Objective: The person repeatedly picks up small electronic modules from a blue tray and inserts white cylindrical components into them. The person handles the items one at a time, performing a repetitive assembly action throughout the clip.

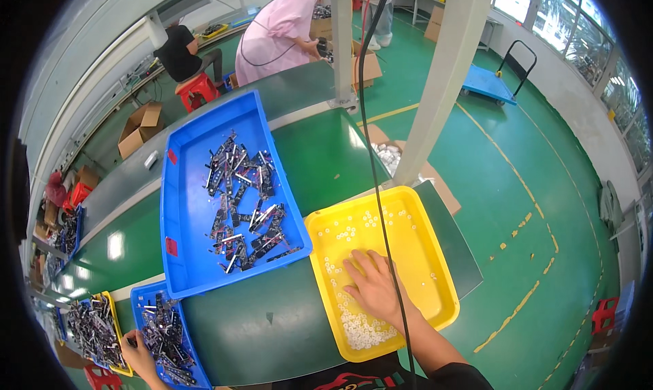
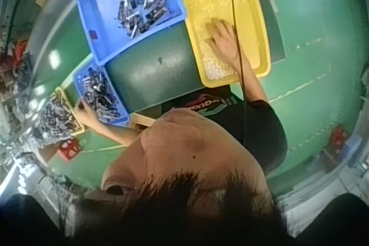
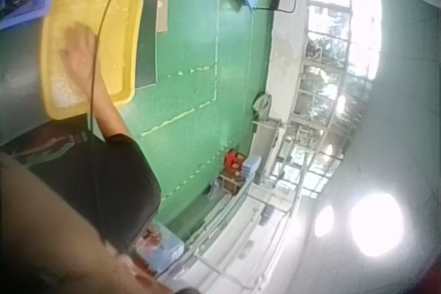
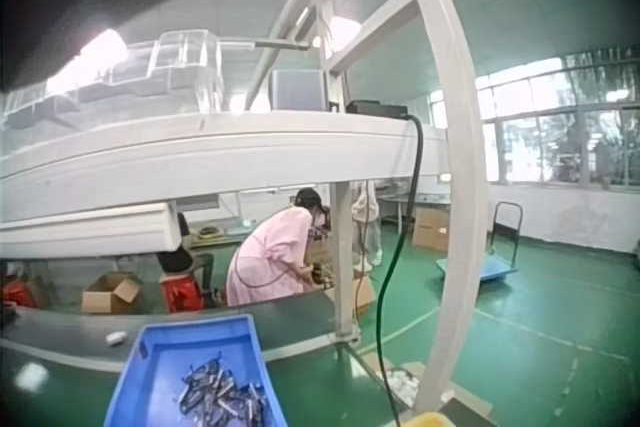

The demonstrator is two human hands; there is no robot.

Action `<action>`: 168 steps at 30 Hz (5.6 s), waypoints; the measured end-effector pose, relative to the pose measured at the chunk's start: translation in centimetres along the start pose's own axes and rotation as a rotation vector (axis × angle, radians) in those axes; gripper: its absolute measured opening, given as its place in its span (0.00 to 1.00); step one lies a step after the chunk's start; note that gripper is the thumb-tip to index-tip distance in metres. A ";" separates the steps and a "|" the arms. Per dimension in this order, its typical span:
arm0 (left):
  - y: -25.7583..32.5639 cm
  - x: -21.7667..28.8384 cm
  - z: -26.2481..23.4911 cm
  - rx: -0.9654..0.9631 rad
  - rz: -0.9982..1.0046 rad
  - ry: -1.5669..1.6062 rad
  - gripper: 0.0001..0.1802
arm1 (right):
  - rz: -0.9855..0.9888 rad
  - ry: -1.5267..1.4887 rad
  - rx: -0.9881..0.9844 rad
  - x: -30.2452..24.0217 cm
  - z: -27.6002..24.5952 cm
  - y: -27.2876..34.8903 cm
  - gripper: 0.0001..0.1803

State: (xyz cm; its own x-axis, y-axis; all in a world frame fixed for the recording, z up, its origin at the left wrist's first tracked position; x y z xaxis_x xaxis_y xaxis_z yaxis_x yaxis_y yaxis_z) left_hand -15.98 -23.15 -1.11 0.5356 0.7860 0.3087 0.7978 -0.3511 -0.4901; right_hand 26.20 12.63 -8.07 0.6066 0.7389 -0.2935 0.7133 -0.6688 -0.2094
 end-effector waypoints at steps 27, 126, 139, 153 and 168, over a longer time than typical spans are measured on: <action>0.2 5.1 0.6 0.035 -0.002 -0.162 0.20 | -0.082 -0.167 0.072 -0.9 0.7 -0.5 0.11; -2.2 29.1 4.1 -0.479 0.322 1.333 0.18 | -0.647 -0.725 0.741 -3.7 -18.1 -12.3 0.11; -0.6 33.5 4.5 -0.447 0.241 1.321 0.17 | -0.618 -0.876 0.715 -4.4 -17.9 -11.3 0.11; -0.2 33.4 6.6 -0.686 -0.039 1.979 0.19 | -0.532 -1.039 0.405 -9.7 -12.7 -13.4 0.11; 0.3 33.5 4.2 -0.349 -0.028 1.913 0.27 | -0.394 -1.297 0.211 -10.4 -9.9 -14.1 0.08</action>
State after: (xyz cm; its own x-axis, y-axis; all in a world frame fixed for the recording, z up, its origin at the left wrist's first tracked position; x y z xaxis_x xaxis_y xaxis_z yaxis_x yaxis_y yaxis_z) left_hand 0.99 5.19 5.65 -0.1230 -0.6272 0.7691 0.6922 -0.6096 -0.3863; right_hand 13.26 15.23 7.13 -0.4655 0.3528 -0.8117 0.6235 -0.5202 -0.5837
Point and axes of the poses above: each hand's wrist, its own y-axis away from the middle knuckle, its own z-axis out of the palm, x = y × z, the point moved 5 cm from there along -y, towards the middle knuckle
